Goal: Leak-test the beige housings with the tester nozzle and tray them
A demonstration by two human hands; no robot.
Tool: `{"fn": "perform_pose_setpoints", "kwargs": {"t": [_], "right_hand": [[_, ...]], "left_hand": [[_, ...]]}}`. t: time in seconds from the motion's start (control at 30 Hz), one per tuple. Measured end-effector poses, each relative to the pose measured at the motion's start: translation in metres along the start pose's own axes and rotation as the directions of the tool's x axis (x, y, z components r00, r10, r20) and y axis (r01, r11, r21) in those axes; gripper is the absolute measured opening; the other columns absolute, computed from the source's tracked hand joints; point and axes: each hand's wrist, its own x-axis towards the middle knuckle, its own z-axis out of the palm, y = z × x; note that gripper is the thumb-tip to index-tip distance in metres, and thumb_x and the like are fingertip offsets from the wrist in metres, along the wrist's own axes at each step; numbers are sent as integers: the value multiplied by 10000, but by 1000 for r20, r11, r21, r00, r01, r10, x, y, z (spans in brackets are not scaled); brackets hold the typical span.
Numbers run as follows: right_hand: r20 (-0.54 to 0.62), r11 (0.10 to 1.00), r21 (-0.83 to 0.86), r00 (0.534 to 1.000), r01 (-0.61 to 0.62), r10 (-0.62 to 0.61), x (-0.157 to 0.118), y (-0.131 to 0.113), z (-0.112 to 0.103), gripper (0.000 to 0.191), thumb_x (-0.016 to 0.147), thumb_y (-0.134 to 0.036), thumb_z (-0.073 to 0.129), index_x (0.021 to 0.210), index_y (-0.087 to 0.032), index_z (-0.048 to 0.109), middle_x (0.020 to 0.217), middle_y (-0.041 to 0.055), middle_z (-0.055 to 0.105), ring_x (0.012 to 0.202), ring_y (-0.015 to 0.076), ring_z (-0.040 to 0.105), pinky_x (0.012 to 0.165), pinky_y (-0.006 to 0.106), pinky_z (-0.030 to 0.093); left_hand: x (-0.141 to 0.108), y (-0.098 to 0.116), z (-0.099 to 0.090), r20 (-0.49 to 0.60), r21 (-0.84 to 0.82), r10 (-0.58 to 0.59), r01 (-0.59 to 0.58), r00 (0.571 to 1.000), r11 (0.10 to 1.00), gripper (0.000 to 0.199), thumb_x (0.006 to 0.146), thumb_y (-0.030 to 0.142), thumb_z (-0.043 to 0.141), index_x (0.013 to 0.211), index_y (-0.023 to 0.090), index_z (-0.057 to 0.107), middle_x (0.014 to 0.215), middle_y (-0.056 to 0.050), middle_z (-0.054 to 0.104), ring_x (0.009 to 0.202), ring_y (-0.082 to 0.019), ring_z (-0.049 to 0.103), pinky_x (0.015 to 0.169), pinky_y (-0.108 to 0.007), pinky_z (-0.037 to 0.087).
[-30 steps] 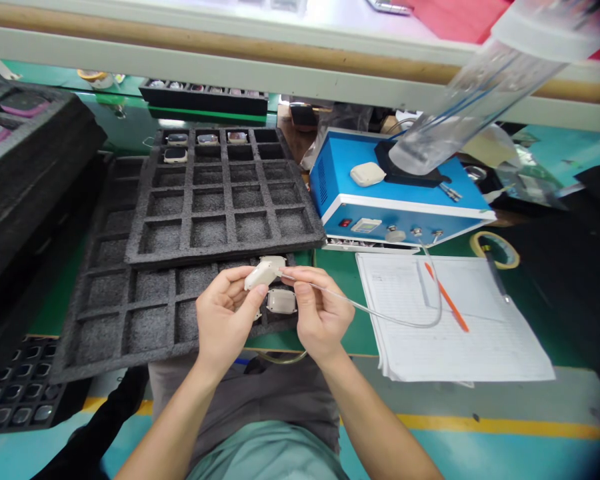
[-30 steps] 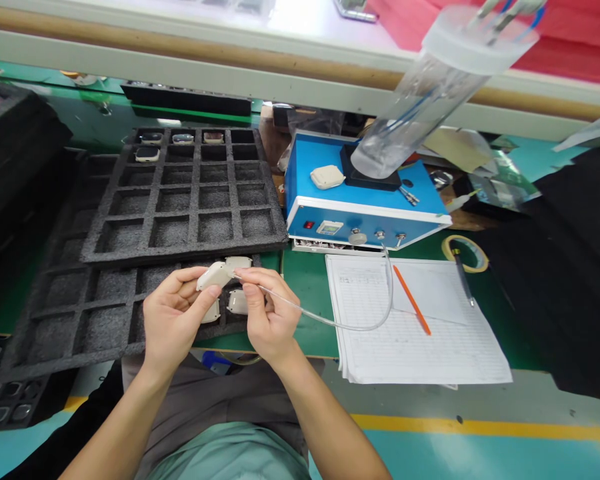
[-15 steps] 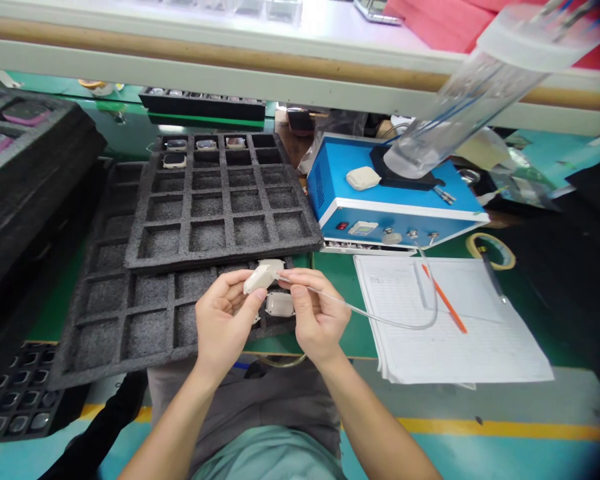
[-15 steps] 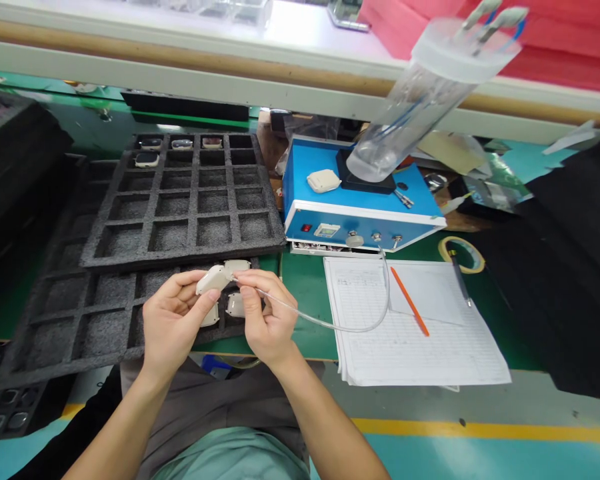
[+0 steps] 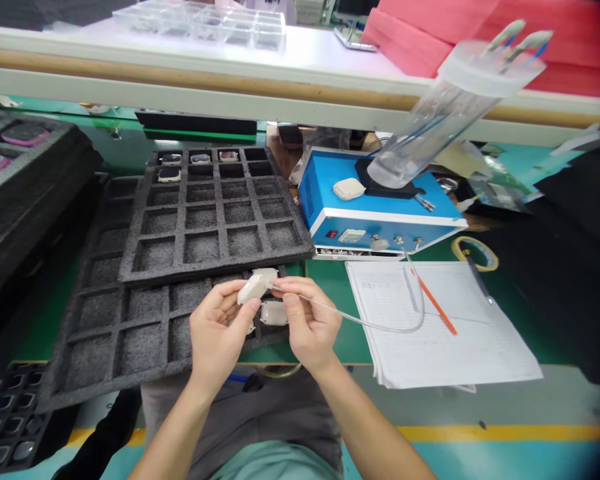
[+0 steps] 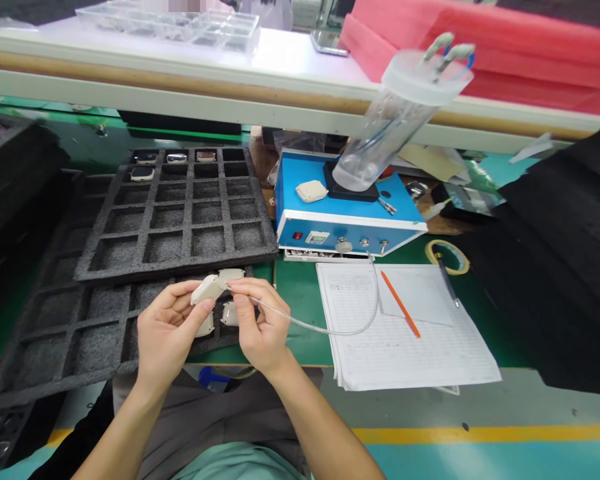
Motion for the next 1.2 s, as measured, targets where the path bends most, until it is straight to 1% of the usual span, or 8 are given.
{"fn": "perform_pose_setpoints", "kwargs": {"t": [0.1, 0.23, 0.67, 0.97, 1.2], "right_hand": [[7, 1000, 9, 1000, 1, -1, 1, 1, 1, 216, 990, -150, 602, 1083, -269, 757, 1056, 73, 768, 987, 232, 748, 867, 428, 645], [10, 1000, 10, 1000, 13, -13, 3, 1, 1, 216, 987, -147, 607, 1082, -267, 759, 1051, 71, 772, 986, 227, 748, 871, 422, 645], [0, 1000, 6, 1000, 19, -19, 6, 0, 3, 180, 992, -180, 604, 1056, -239, 762, 1038, 85, 780, 976, 221, 752, 864, 404, 650], [-1, 1000, -25, 1000, 17, -17, 6, 0, 3, 166, 998, -210, 599, 1044, -243, 755, 1027, 83, 783, 967, 222, 760, 867, 414, 661], [1, 1000, -14, 1000, 27, -27, 6, -1, 3, 174, 993, -187, 601, 1048, -242, 756, 1030, 80, 782, 968, 218, 759, 873, 415, 659]], "left_hand": [[1, -1, -1, -3, 3, -4, 4, 1000, 1000, 275, 779, 253, 868, 1003, 166, 734, 983, -70, 836, 875, -164, 806, 770, -161, 618], [2, -2, -1, -23, 4, -10, 10, 1000, 1000, 314, 748, 264, 893, 1002, 166, 738, 982, -72, 836, 871, -166, 806, 788, -167, 621], [3, 1, 1, -46, 40, -29, 31, 998, 999, 388, 713, 329, 912, 1003, 144, 734, 975, -108, 832, 879, -229, 811, 784, -251, 653], [3, 2, 0, -43, 25, -34, 35, 998, 999, 374, 715, 309, 916, 1002, 150, 737, 970, -93, 834, 847, -185, 806, 756, -191, 633], [2, 2, 0, -34, 41, -11, 12, 999, 999, 347, 733, 297, 904, 1003, 155, 739, 976, -88, 834, 865, -190, 807, 780, -209, 637]]}}
